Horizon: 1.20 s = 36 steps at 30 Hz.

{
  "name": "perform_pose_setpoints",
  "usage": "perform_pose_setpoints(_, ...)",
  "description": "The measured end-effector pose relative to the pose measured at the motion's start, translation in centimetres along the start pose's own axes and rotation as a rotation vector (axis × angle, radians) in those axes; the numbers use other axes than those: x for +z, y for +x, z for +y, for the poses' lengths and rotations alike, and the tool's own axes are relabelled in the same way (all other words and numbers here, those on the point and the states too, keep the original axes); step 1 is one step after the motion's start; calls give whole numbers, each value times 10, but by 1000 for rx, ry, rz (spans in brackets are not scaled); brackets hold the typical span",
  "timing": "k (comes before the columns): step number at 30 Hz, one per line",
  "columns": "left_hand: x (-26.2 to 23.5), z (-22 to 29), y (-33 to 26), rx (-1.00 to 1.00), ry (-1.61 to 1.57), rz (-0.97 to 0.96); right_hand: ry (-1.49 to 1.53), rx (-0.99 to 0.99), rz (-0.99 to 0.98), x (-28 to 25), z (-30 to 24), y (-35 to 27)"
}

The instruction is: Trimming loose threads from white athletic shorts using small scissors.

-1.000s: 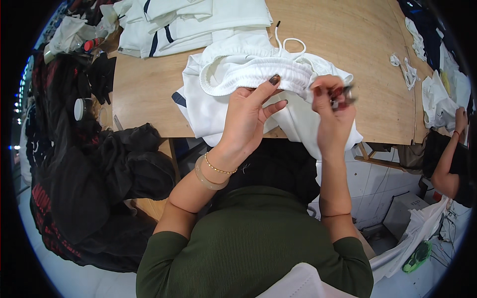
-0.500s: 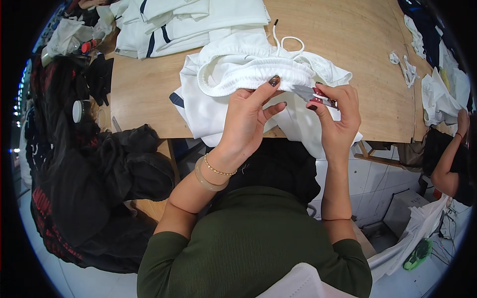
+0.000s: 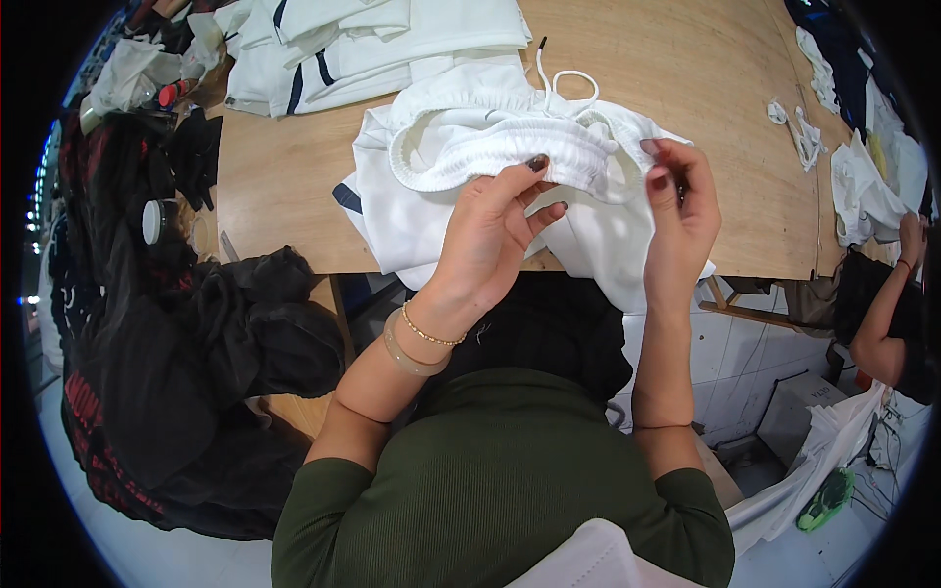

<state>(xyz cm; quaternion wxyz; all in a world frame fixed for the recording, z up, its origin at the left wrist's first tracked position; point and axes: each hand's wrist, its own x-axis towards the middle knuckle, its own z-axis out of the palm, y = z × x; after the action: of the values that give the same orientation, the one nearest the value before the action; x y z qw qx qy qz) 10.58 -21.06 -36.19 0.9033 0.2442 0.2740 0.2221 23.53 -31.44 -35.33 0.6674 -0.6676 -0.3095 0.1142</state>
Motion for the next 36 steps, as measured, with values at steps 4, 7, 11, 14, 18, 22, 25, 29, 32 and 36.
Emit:
perform_pose_setpoints(4,8,3,0,-67,29,39,-30,143,-104,4,-9,15)
perform_pose_setpoints(7,10,1,-1,-56,68,88,-184,90,-228,14,-5,20)
perform_pose_setpoints(11,8,2,1,-46,119,155,-203,-165,-285,19,-1,15)
perform_pose_setpoints(14,11,4,1,-29,96,186,134,-38,-94,15,-6,16)
perform_pose_setpoints(18,14,4,1,-26,79,185,154,0,-71,10,1,15)
perform_pose_setpoints(22,14,2,3,-2,93,169,-287,-322,-241,21,2,9)
perform_pose_setpoints(25,18,-4,4,14,109,150,-318,-406,-196,29,10,8)
perform_pose_setpoints(29,19,-2,1,58,123,164,168,254,66,20,27,20)
perform_pose_setpoints(32,17,4,3,54,122,147,45,193,21,5,21,21)
perform_pose_setpoints(36,15,3,2,46,117,151,-13,-3,-19,-6,11,7)
